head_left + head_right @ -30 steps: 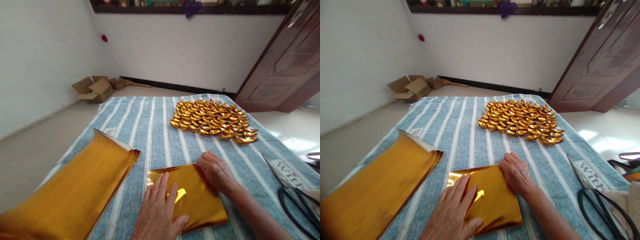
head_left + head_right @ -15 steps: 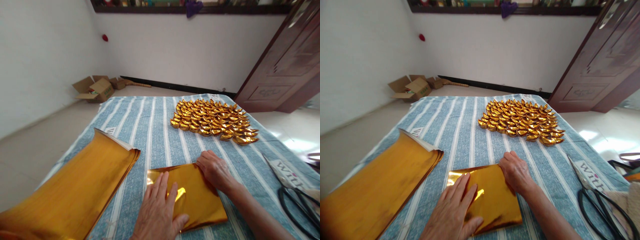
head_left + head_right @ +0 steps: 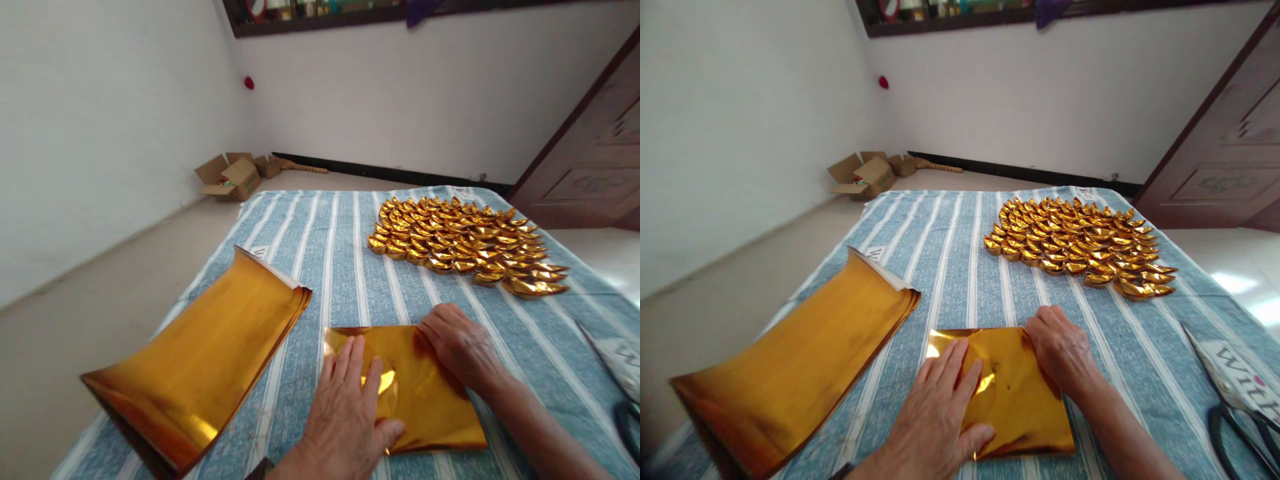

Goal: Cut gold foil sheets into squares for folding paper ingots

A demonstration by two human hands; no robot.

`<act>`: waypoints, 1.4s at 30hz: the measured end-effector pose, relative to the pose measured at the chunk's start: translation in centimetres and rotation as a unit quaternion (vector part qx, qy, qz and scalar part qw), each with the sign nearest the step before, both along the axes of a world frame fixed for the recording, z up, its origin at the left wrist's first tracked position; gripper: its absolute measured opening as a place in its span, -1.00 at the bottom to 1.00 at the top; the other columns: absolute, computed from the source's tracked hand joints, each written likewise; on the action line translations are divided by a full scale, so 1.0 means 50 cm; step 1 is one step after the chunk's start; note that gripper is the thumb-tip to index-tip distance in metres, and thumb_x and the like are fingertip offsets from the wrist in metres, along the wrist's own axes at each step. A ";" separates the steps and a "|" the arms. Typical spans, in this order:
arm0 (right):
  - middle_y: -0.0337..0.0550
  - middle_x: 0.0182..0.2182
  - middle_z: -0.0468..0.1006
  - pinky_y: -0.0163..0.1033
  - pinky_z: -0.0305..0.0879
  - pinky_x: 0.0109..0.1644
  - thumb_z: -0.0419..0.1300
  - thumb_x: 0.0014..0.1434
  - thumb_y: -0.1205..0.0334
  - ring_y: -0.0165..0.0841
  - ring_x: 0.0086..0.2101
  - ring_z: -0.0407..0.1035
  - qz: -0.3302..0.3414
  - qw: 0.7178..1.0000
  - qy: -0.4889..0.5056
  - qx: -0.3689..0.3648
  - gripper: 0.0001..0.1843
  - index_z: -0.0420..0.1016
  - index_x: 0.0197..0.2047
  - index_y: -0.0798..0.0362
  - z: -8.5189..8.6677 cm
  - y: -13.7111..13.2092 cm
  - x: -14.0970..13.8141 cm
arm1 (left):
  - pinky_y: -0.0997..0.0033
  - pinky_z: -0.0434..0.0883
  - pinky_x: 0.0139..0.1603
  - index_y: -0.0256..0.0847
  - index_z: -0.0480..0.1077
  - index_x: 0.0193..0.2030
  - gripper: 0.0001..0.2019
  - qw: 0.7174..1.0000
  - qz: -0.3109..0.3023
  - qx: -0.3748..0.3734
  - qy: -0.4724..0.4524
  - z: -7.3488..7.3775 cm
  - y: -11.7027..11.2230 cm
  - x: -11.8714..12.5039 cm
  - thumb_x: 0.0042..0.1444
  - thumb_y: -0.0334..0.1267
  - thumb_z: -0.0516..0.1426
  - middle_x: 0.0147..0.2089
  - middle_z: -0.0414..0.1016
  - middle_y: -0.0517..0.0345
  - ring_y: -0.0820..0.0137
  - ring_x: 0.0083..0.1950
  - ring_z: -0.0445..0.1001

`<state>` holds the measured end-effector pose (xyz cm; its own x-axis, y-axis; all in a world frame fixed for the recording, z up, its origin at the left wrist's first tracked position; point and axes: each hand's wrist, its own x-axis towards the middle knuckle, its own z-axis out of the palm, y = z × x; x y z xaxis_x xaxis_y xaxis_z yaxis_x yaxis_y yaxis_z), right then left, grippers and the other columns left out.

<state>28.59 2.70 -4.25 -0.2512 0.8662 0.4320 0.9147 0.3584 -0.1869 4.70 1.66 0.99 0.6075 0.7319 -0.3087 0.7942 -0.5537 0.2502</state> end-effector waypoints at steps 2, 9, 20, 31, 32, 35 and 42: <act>-0.13 -0.44 0.26 -0.23 0.01 -0.35 -0.14 0.40 0.37 -0.21 -0.35 0.20 -0.002 1.000 -0.005 0.005 -0.58 0.32 -0.48 0.08 0.002 -0.002 -0.002 | -0.23 0.02 0.31 -0.32 0.18 0.33 -0.24 1.000 0.003 -0.012 0.010 0.000 0.000 0.001 0.05 -0.02 0.26 0.41 -0.10 -0.36 -0.14 0.41 -0.12; -0.13 -0.46 0.26 -0.20 -0.02 -0.34 0.05 0.17 0.51 -0.20 -0.39 0.16 -0.013 0.996 -0.091 -0.001 -0.76 0.36 -0.48 0.09 0.022 -0.004 -0.021 | -0.20 -0.03 0.34 -0.31 0.18 0.33 -0.28 1.000 0.005 -0.016 0.011 0.010 0.002 0.006 0.13 0.05 0.20 0.42 -0.13 -0.32 -0.09 0.42 -0.15; -0.01 -0.30 0.40 -0.19 0.17 -0.22 0.24 0.32 0.41 -0.11 -0.24 0.27 -0.093 0.955 -0.196 -0.205 -0.95 0.51 -0.23 0.18 0.077 -0.029 -0.084 | -0.12 -0.04 0.36 -0.29 0.17 0.34 -0.31 0.999 -0.022 0.026 0.012 -0.001 0.006 0.004 0.23 0.16 0.06 0.42 -0.11 -0.30 -0.03 0.43 -0.15; 0.41 0.13 0.17 0.11 0.14 0.05 0.16 0.38 -0.19 0.14 0.09 0.04 -0.269 0.932 -0.155 -0.186 -0.27 0.32 0.16 0.42 0.039 -0.085 -0.193 | -0.11 -0.02 0.34 -0.25 0.11 0.37 -0.27 0.995 -0.054 0.079 -0.004 -0.028 0.005 -0.019 0.24 0.24 -0.01 0.43 -0.09 -0.24 0.01 0.44 -0.14; 0.39 0.14 0.16 0.14 0.10 0.08 0.17 0.38 -0.17 0.13 0.11 0.01 -0.268 0.934 -0.152 -0.180 -0.28 0.30 0.18 0.41 0.033 -0.089 -0.191 | -0.12 -0.04 0.35 -0.25 0.09 0.38 -0.25 0.995 -0.057 0.081 -0.005 -0.031 0.005 -0.023 0.23 0.26 -0.01 0.43 -0.11 -0.23 0.01 0.44 -0.15; 0.36 0.18 0.12 0.20 0.00 0.14 0.16 0.38 -0.14 0.13 0.15 -0.06 -0.272 0.933 -0.144 -0.184 -0.28 0.25 0.23 0.39 0.022 -0.093 -0.185 | -0.11 -0.08 0.35 -0.26 0.05 0.40 -0.18 0.994 -0.064 0.086 -0.010 -0.034 0.004 -0.029 0.19 0.33 -0.03 0.44 -0.14 -0.24 0.01 0.44 -0.16; 0.37 0.23 0.03 0.23 -0.11 0.18 0.11 0.37 -0.21 0.13 0.19 -0.13 -0.277 0.926 -0.146 -0.211 -0.17 0.13 0.31 0.42 0.017 -0.091 -0.186 | -0.15 -0.09 0.34 -0.31 0.00 0.40 -0.07 0.996 -0.081 0.034 0.021 -0.002 0.017 -0.025 0.11 0.37 0.00 0.45 -0.21 -0.28 -0.06 0.43 -0.17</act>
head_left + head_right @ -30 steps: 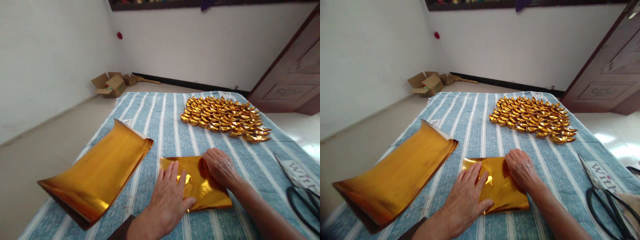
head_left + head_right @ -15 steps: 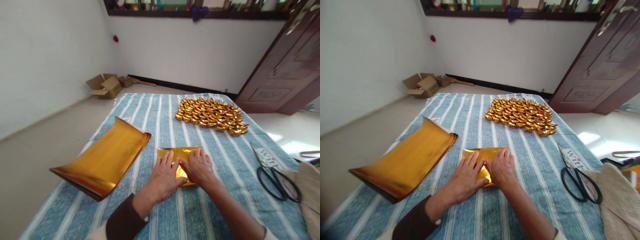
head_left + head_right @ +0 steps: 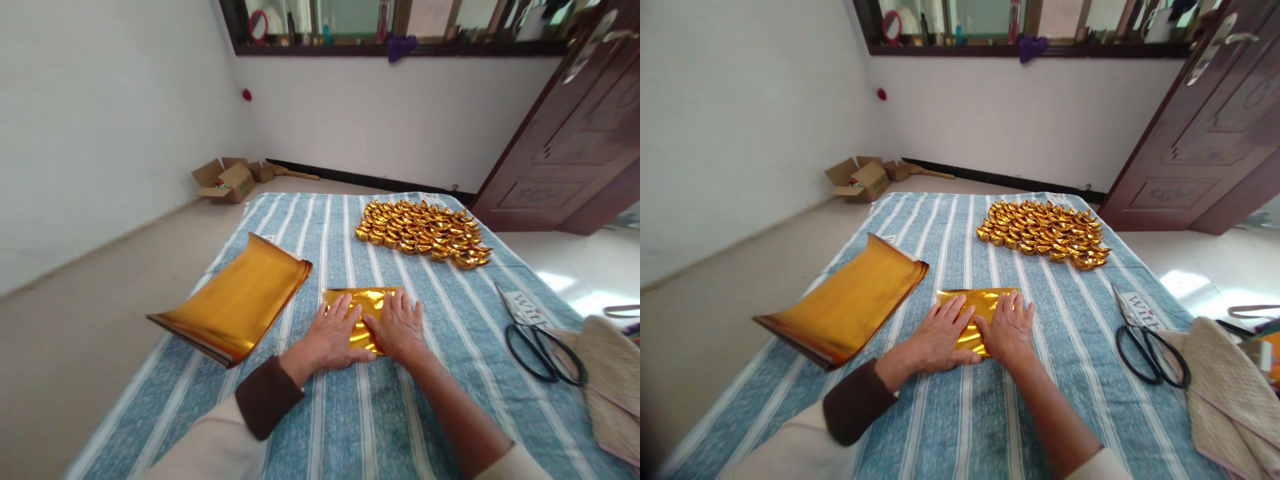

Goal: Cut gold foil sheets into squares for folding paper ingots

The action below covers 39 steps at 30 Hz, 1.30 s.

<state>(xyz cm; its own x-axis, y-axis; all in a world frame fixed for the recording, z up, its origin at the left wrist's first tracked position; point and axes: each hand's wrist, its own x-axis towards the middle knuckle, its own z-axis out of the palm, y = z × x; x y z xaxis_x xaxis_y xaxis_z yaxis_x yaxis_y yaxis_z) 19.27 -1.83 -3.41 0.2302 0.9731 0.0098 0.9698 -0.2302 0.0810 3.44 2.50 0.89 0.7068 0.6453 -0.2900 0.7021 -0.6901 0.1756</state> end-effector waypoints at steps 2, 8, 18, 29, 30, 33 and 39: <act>0.37 0.25 0.00 0.22 -0.10 0.18 0.11 0.37 -0.22 0.12 0.20 -0.15 -0.006 1.000 0.001 0.003 -0.15 0.11 0.33 0.41 0.000 -0.003 -0.002 | -0.13 -0.04 0.32 -0.29 0.06 0.38 -0.18 1.000 -0.009 -0.008 0.007 0.010 0.011 0.002 0.18 0.31 -0.04 0.43 -0.13 -0.28 -0.05 0.42 -0.12; 0.41 0.25 -0.02 0.24 -0.11 0.18 0.10 0.32 -0.34 0.13 0.21 -0.18 -0.004 1.000 0.017 0.010 -0.02 0.08 0.33 0.45 0.002 -0.007 -0.004 | -0.09 0.08 0.27 -0.25 0.18 0.30 -0.41 0.999 -0.038 0.018 0.013 0.019 0.029 0.005 0.20 0.00 0.09 0.38 0.04 -0.27 0.01 0.37 0.07; 0.40 0.26 -0.05 0.24 -0.15 0.21 0.12 0.29 -0.37 0.12 0.23 -0.21 -0.006 0.999 0.028 0.023 0.02 0.07 0.34 0.45 0.000 -0.013 -0.006 | -0.19 -0.05 0.30 -0.23 0.06 0.38 -0.29 1.000 -0.022 0.021 0.004 -0.011 0.019 -0.008 0.17 0.06 0.10 0.44 -0.15 -0.29 0.00 0.42 -0.08; 0.34 0.29 -0.12 0.24 -0.19 0.23 0.10 0.30 -0.34 0.10 0.25 -0.24 -0.015 0.999 0.024 0.018 -0.01 0.05 0.36 0.41 -0.015 -0.010 -0.008 | -0.23 -0.10 0.31 -0.26 0.05 0.38 -0.29 1.000 -0.008 -0.005 0.008 0.015 0.014 -0.010 0.18 0.03 0.09 0.44 -0.16 -0.26 0.00 0.44 -0.18; 0.34 0.29 -0.12 0.24 -0.18 0.23 0.10 0.30 -0.35 0.10 0.24 -0.24 -0.015 0.999 0.023 0.017 -0.01 0.05 0.36 0.41 -0.014 -0.010 -0.008 | -0.24 -0.05 0.30 -0.28 0.09 0.36 -0.31 1.000 -0.010 -0.011 0.009 0.024 0.017 -0.007 0.17 0.03 0.11 0.43 -0.11 -0.29 -0.02 0.43 -0.13; 0.35 0.29 -0.13 0.25 -0.17 0.22 0.09 0.29 -0.36 0.11 0.24 -0.24 -0.015 1.000 0.017 0.012 0.00 0.04 0.36 0.42 -0.012 -0.010 -0.009 | -0.14 0.15 0.24 -0.30 0.34 0.16 -0.54 1.000 -0.011 -0.007 -0.011 0.049 0.027 0.016 0.16 -0.11 0.12 0.31 0.16 -0.27 -0.03 0.33 0.13; 0.31 0.29 -0.10 0.22 -0.13 0.22 0.17 0.29 -0.01 0.07 0.25 -0.23 -0.005 1.000 -0.001 -0.019 -0.20 0.03 0.38 0.36 -0.006 -0.014 -0.003 | 0.25 0.17 0.30 -0.33 0.30 0.10 -0.69 0.978 0.082 0.066 -0.177 0.016 -0.005 0.105 0.26 -0.33 -0.03 0.26 0.25 -0.11 0.27 0.30 0.20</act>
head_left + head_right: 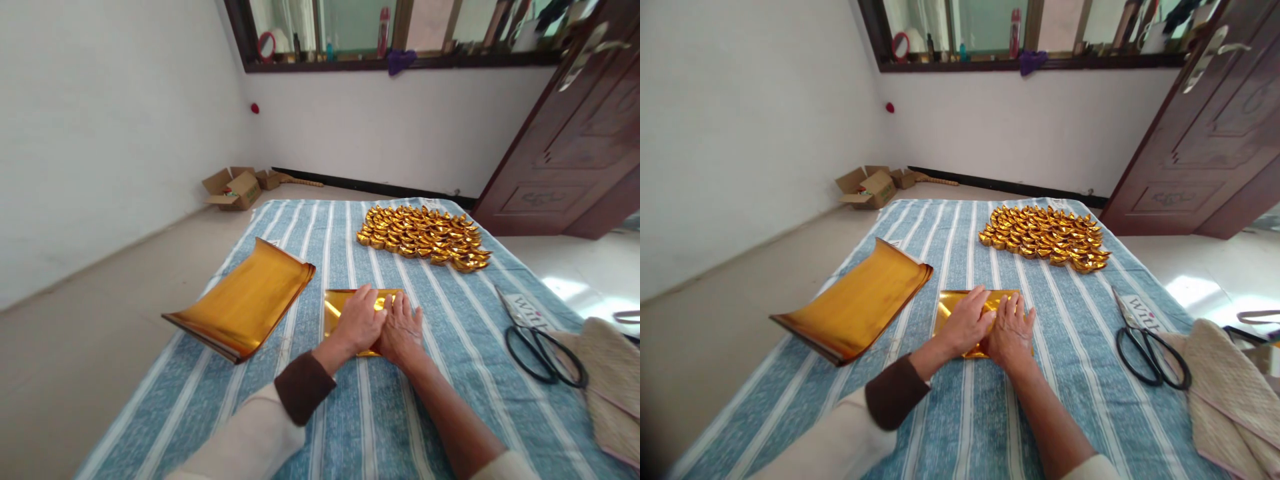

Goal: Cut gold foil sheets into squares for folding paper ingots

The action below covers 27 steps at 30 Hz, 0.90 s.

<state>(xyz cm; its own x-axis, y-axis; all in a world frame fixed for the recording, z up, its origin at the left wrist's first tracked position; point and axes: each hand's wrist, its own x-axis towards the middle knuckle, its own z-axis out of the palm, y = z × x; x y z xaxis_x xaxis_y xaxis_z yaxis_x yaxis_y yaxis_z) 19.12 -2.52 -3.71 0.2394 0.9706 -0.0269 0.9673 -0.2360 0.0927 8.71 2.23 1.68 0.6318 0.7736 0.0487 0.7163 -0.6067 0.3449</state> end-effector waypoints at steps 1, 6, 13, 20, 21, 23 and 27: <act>0.31 0.29 -0.11 0.21 -0.12 0.22 0.17 0.29 0.05 0.06 0.25 -0.23 0.006 1.000 -0.006 -0.007 -0.21 0.01 0.39 0.34 0.001 -0.001 0.002 | 0.23 0.17 0.30 -0.33 0.29 0.11 -0.69 0.999 0.032 -0.002 -0.027 -0.017 -0.011 0.010 0.28 -0.29 -0.03 0.25 0.27 -0.12 0.25 0.31 0.19; 0.29 0.30 -0.12 0.19 -0.08 0.22 0.06 0.36 0.21 0.05 0.26 -0.22 0.016 0.999 -0.032 -0.023 -0.36 0.00 0.40 0.33 0.001 -0.006 0.009 | 0.05 0.11 0.35 -0.42 0.18 0.24 -0.55 0.997 0.074 0.003 -0.036 -0.083 -0.053 0.012 0.35 -0.13 -0.02 0.33 0.15 -0.27 0.13 0.38 0.08; 0.26 0.31 -0.12 0.20 -0.12 0.23 0.05 0.37 0.20 0.04 0.26 -0.23 0.009 1.000 -0.011 -0.005 -0.37 0.02 0.39 0.31 -0.008 -0.006 0.008 | 0.03 0.10 0.35 -0.41 0.14 0.29 -0.52 0.998 0.049 0.021 -0.030 -0.089 -0.053 -0.015 0.37 -0.10 -0.05 0.35 0.13 -0.26 0.16 0.39 0.05; 0.28 0.30 -0.12 0.20 -0.18 0.24 0.11 0.33 0.02 0.04 0.26 -0.26 -0.004 1.000 0.010 0.006 -0.26 0.04 0.38 0.34 -0.008 -0.001 0.004 | 0.04 0.08 0.36 -0.45 0.13 0.29 -0.55 0.998 0.051 0.037 -0.017 -0.100 -0.047 -0.035 0.33 -0.27 -0.04 0.35 0.12 -0.27 0.16 0.40 0.04; 0.28 0.30 -0.12 0.20 -0.18 0.24 0.11 0.34 0.00 0.04 0.26 -0.26 -0.005 1.000 0.010 0.008 -0.25 0.04 0.38 0.34 -0.008 -0.001 0.004 | 0.02 0.08 0.36 -0.46 0.10 0.31 -0.54 0.998 0.052 0.038 -0.018 -0.102 -0.047 -0.036 0.33 -0.28 -0.05 0.35 0.12 -0.28 0.16 0.40 0.03; 0.29 0.30 -0.12 0.20 -0.18 0.24 0.09 0.35 -0.05 0.04 0.26 -0.25 -0.004 1.000 0.010 0.010 -0.24 0.04 0.38 0.35 -0.008 -0.002 0.005 | 0.00 0.08 0.36 -0.48 0.04 0.33 -0.51 0.998 0.053 0.036 -0.020 -0.103 -0.048 -0.038 0.32 -0.28 -0.05 0.35 0.11 -0.29 0.15 0.40 0.02; 0.27 0.30 -0.12 0.15 -0.14 0.25 0.08 0.39 -0.11 0.01 0.26 -0.23 0.013 1.000 0.006 0.014 -0.23 0.05 0.38 0.34 -0.003 -0.009 0.014 | 0.01 0.06 0.37 -0.49 0.02 0.35 -0.48 0.998 0.051 0.043 -0.003 -0.101 -0.051 -0.038 0.34 -0.23 -0.05 0.36 0.10 -0.28 0.15 0.41 -0.01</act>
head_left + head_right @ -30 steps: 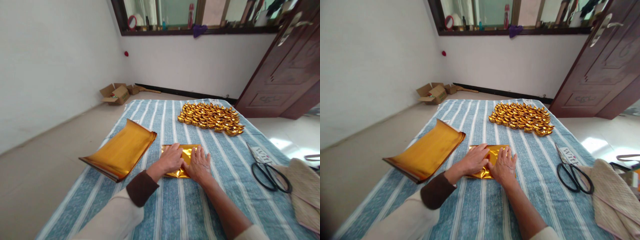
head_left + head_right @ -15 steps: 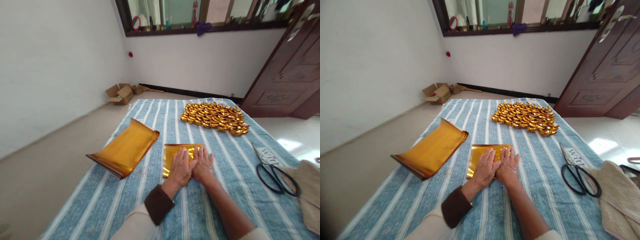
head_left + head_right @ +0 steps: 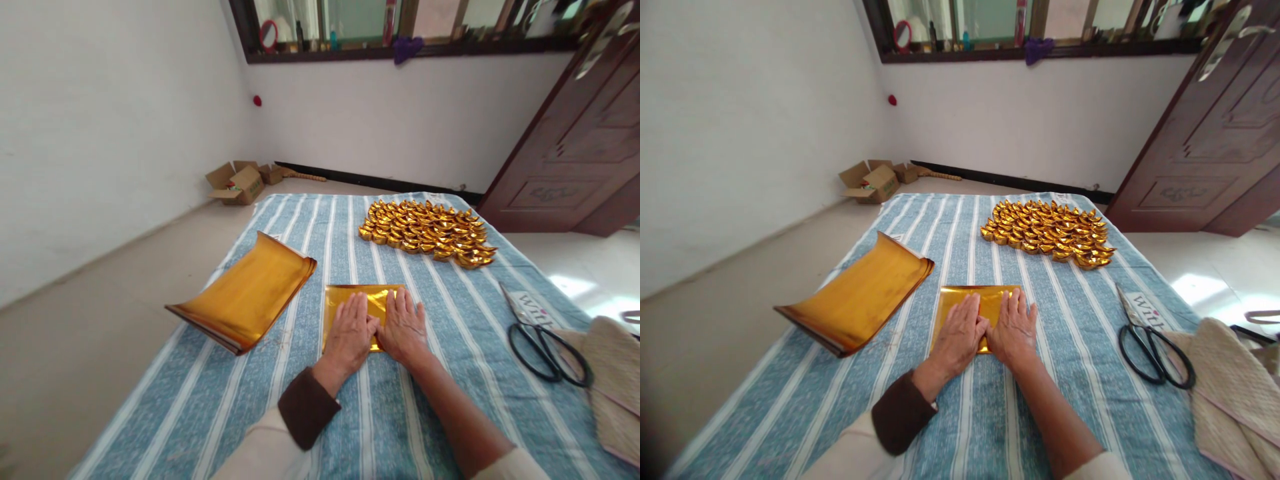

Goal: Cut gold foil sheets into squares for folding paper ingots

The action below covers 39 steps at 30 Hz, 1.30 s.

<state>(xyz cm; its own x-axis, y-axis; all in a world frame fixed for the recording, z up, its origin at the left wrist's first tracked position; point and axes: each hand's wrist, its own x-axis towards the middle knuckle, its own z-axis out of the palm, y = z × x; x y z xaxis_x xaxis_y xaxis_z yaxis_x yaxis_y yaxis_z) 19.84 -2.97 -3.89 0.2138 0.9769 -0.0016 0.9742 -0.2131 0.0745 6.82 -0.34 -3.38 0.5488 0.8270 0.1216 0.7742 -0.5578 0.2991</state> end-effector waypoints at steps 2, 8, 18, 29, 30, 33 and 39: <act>0.24 0.31 -0.11 0.12 -0.13 0.26 0.08 0.40 -0.11 -0.02 0.26 -0.22 0.015 1.000 -0.004 0.003 -0.24 0.05 0.38 0.32 0.001 -0.005 0.009 | 0.03 0.04 0.37 -0.48 0.04 0.35 -0.48 1.000 0.000 0.011 0.020 0.002 -0.002 0.001 0.36 -0.19 -0.05 0.37 0.08 -0.26 0.16 0.42 -0.02; 0.14 0.31 -0.09 0.14 -0.13 0.25 0.09 0.43 -0.01 -0.07 0.27 -0.23 0.064 0.998 -0.025 0.011 -0.35 0.05 0.38 0.24 -0.014 -0.023 0.068 | -0.01 0.03 0.37 -0.41 0.12 0.33 -0.49 0.997 0.004 0.042 0.059 -0.002 -0.007 0.002 0.38 -0.10 -0.06 0.40 0.04 -0.16 0.15 0.42 -0.02; 0.26 0.13 0.25 0.27 -0.08 0.21 0.03 0.36 0.22 0.06 0.15 0.06 0.084 0.977 -0.022 0.197 -0.54 0.23 0.24 0.31 -0.018 -0.063 0.143 | -0.17 0.02 0.33 -0.28 0.20 0.30 -0.53 0.996 0.033 0.069 0.048 -0.014 -0.007 0.007 0.33 -0.09 0.01 0.38 0.09 -0.10 0.08 0.41 -0.03; 0.01 -0.28 0.40 -0.08 0.24 -0.14 0.08 0.33 0.47 -0.09 -0.24 0.28 0.057 0.977 0.078 0.191 -0.86 0.42 -0.09 0.20 0.006 0.024 -0.102 | 0.22 0.22 0.30 -0.41 0.25 0.23 -0.56 0.938 0.118 -0.058 -0.322 -0.023 0.034 -0.015 0.35 -0.27 -0.18 0.23 0.33 -0.16 0.28 0.26 0.30; 0.00 -0.29 0.39 -0.06 0.23 -0.14 0.12 0.34 0.45 -0.08 -0.24 0.27 0.062 0.979 0.073 0.181 -0.91 0.42 -0.11 0.17 0.004 0.024 -0.113 | 0.25 0.23 0.29 -0.40 0.25 0.24 -0.56 0.934 0.122 -0.058 -0.331 -0.024 0.034 -0.017 0.35 -0.25 -0.19 0.23 0.34 -0.15 0.29 0.25 0.32; 0.00 -0.25 0.38 -0.03 0.20 -0.12 0.17 0.36 0.41 -0.06 -0.19 0.25 0.078 0.982 0.056 0.164 -0.92 0.42 -0.08 0.17 0.002 0.011 -0.113 | 0.26 0.23 0.30 -0.35 0.27 0.23 -0.58 0.930 0.119 -0.057 -0.344 -0.027 0.033 -0.018 0.36 -0.23 -0.16 0.22 0.36 -0.11 0.30 0.24 0.32; 0.04 -0.15 0.40 -0.02 0.11 0.00 0.21 0.32 0.49 -0.06 -0.08 0.22 0.085 0.990 -0.017 0.112 -0.75 0.38 0.06 0.24 0.006 -0.038 -0.006 | 0.21 0.20 0.32 -0.36 0.33 0.17 -0.60 0.941 0.099 -0.045 -0.320 -0.031 0.036 -0.017 0.34 -0.21 -0.12 0.21 0.36 -0.13 0.24 0.26 0.30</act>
